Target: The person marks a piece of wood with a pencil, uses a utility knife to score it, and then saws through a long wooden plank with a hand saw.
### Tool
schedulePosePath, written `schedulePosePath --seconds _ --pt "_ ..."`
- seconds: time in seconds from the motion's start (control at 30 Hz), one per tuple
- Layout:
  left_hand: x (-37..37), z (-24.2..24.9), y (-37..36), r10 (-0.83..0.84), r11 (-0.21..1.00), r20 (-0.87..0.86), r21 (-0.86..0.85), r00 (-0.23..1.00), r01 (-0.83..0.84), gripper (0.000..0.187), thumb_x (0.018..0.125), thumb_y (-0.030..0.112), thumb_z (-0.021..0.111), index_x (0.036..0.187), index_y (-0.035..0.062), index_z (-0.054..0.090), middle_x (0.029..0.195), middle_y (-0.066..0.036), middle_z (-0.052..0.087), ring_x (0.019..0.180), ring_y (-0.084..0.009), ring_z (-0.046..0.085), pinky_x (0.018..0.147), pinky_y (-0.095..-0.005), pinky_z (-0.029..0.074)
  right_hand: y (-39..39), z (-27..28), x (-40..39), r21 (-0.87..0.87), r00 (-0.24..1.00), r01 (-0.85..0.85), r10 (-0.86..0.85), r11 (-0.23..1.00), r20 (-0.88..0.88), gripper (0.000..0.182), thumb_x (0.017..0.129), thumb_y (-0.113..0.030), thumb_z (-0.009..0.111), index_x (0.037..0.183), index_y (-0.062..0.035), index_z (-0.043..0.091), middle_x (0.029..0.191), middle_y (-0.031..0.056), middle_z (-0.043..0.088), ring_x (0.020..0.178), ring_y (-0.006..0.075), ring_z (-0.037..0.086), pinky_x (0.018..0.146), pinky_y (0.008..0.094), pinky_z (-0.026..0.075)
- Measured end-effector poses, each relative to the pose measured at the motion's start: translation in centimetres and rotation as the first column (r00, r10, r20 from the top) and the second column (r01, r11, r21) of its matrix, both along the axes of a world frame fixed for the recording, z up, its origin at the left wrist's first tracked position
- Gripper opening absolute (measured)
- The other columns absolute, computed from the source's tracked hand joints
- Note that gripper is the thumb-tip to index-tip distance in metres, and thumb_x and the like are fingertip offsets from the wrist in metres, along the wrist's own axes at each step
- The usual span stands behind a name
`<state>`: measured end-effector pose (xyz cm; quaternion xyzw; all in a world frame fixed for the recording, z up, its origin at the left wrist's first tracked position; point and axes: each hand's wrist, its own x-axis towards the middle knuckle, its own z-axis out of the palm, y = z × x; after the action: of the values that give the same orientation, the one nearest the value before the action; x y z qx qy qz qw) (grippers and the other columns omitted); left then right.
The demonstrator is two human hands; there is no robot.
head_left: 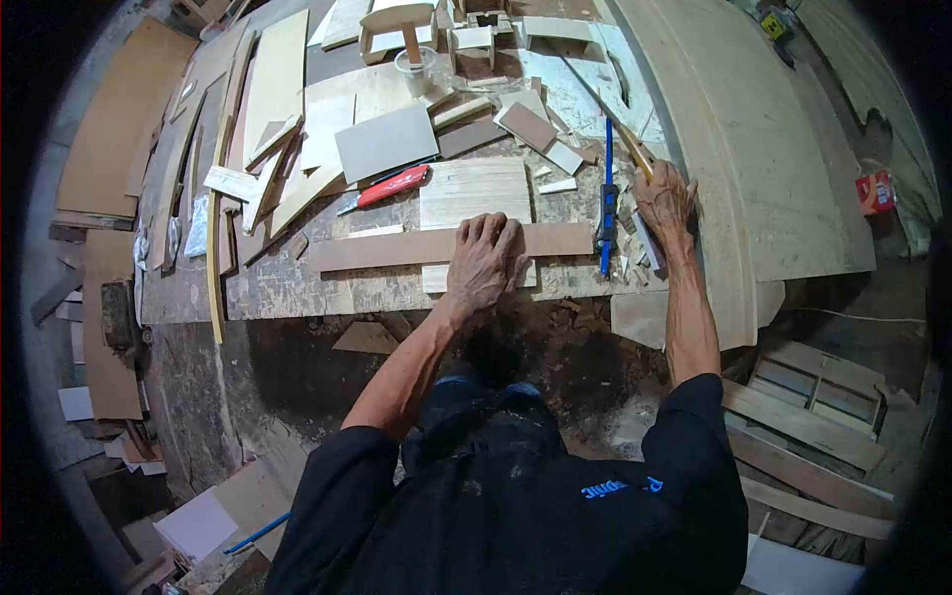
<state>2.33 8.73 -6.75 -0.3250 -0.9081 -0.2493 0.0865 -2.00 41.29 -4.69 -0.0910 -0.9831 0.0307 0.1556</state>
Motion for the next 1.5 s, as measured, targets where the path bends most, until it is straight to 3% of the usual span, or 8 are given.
schedulePosePath --seconds 0.37,0.5,0.6,0.77,0.87,1.17,1.4,1.5 --pt "0.0 -0.2 -0.2 -0.004 1.0 -0.013 0.011 1.0 0.004 0.048 0.088 0.034 0.057 0.124 0.0043 0.047 0.119 -0.017 0.045 0.113 -0.036 0.042 0.099 -0.0487 0.031 -1.4 5.3 5.8 -0.36 0.993 0.067 -0.099 0.931 -0.069 0.033 0.092 -0.032 0.053 0.086 0.0008 0.056 0.077 0.0263 0.059 0.072 0.0451 0.058 0.065 0.0508 0.045" --pt "0.0 -0.4 -0.2 -0.01 1.0 -0.011 0.015 1.0 0.011 0.048 0.088 0.034 0.057 0.125 0.0047 0.047 0.12 -0.016 0.046 0.114 -0.036 0.042 0.099 -0.0485 0.031 -3.6 7.7 11.9 -0.754 0.963 0.104 -0.255 0.649 -0.087 0.027 0.092 -0.029 0.059 0.087 -0.0022 0.059 0.067 0.0073 0.054 0.059 0.0169 0.051 0.055 0.0325 0.042" --pt "-0.1 -1.2 -0.3 -0.002 0.998 -0.054 0.055 0.999 0.005 0.05 0.088 0.034 0.058 0.126 0.004 0.046 0.119 -0.016 0.046 0.112 -0.0359 0.043 0.098 -0.0488 0.031 -6.4 7.6 16.3 -0.946 0.875 -0.274 -0.362 0.175 -0.321 0.022 0.093 -0.025 0.061 0.092 -0.0034 0.059 0.065 -0.0008 0.047 0.058 0.0075 0.043 0.052 0.0246 0.037" --pt "-0.1 -1.3 -0.1 -0.012 0.998 -0.038 0.056 0.999 0.014 0.05 0.087 0.035 0.058 0.124 0.0029 0.047 0.118 -0.016 0.046 0.111 -0.0346 0.042 0.097 -0.0479 0.031 -13.3 7.9 23.4 -0.974 0.834 -0.209 -0.505 0.082 -0.222 0.02 0.093 -0.023 0.062 0.087 -0.0044 0.055 0.063 -0.0006 0.047 0.052 0.0054 0.041 0.048 0.0215 0.036" --pt "-0.2 -1.4 -0.2 -0.017 0.999 -0.09 0.048 0.996 0.022 0.05 0.085 0.034 0.06 0.122 0.0015 0.048 0.115 -0.016 0.046 0.109 -0.0323 0.042 0.094 -0.0461 0.032 -16.9 6.5 26.4 -0.97 0.853 -0.063 -0.491 0.236 -0.175 0.022 0.093 -0.023 0.062 0.083 -0.0062 0.052 0.059 -0.0015 0.047 0.049 0.005 0.042 0.044 0.0221 0.036" --pt "-0.4 -2.1 0.7 -0.007 0.997 -0.051 0.08 0.999 0.011 0.048 0.087 0.037 0.059 0.124 0.0078 0.051 0.118 -0.014 0.047 0.111 -0.0349 0.043 0.095 -0.0487 0.032 -22.7 2.5 30.3 -0.943 0.907 0.112 -0.42 0.315 -0.032 0.025 0.09 -0.019 0.067 0.076 -0.0073 0.049 0.056 -0.0016 0.049 0.048 0.0064 0.048 0.046 0.0237 0.039" --pt "-0.5 -2.5 0.5 -0.016 0.998 -0.048 0.062 0.999 0.019 0.051 0.077 0.02 0.063 0.124 0.0067 0.049 0.117 -0.014 0.046 0.114 -0.0331 0.042 0.097 -0.0473 0.031 -22.3 0.9 31.4 -0.834 0.918 0.124 -0.382 0.538 -0.11 0.021 0.09 -0.018 0.065 0.095 -0.0026 0.052 0.069 0.0023 0.056 0.053 0.0065 0.05 0.048 0.0217 0.042" --pt "-0.5 -3.2 0.4 -0.032 0.998 -0.129 0.055 0.991 0.039 0.054 0.074 0.013 0.061 0.126 0.0068 0.048 0.118 -0.014 0.046 0.114 -0.0332 0.041 0.098 -0.0465 0.03 -22.6 2.6 31.4 -0.891 0.903 0.122 -0.421 0.436 -0.083 0.035 0.088 -0.022 0.068 0.112 0.0003 0.057 0.094 0.0113 0.062 0.083 0.017 0.059 0.074 0.03 0.048"
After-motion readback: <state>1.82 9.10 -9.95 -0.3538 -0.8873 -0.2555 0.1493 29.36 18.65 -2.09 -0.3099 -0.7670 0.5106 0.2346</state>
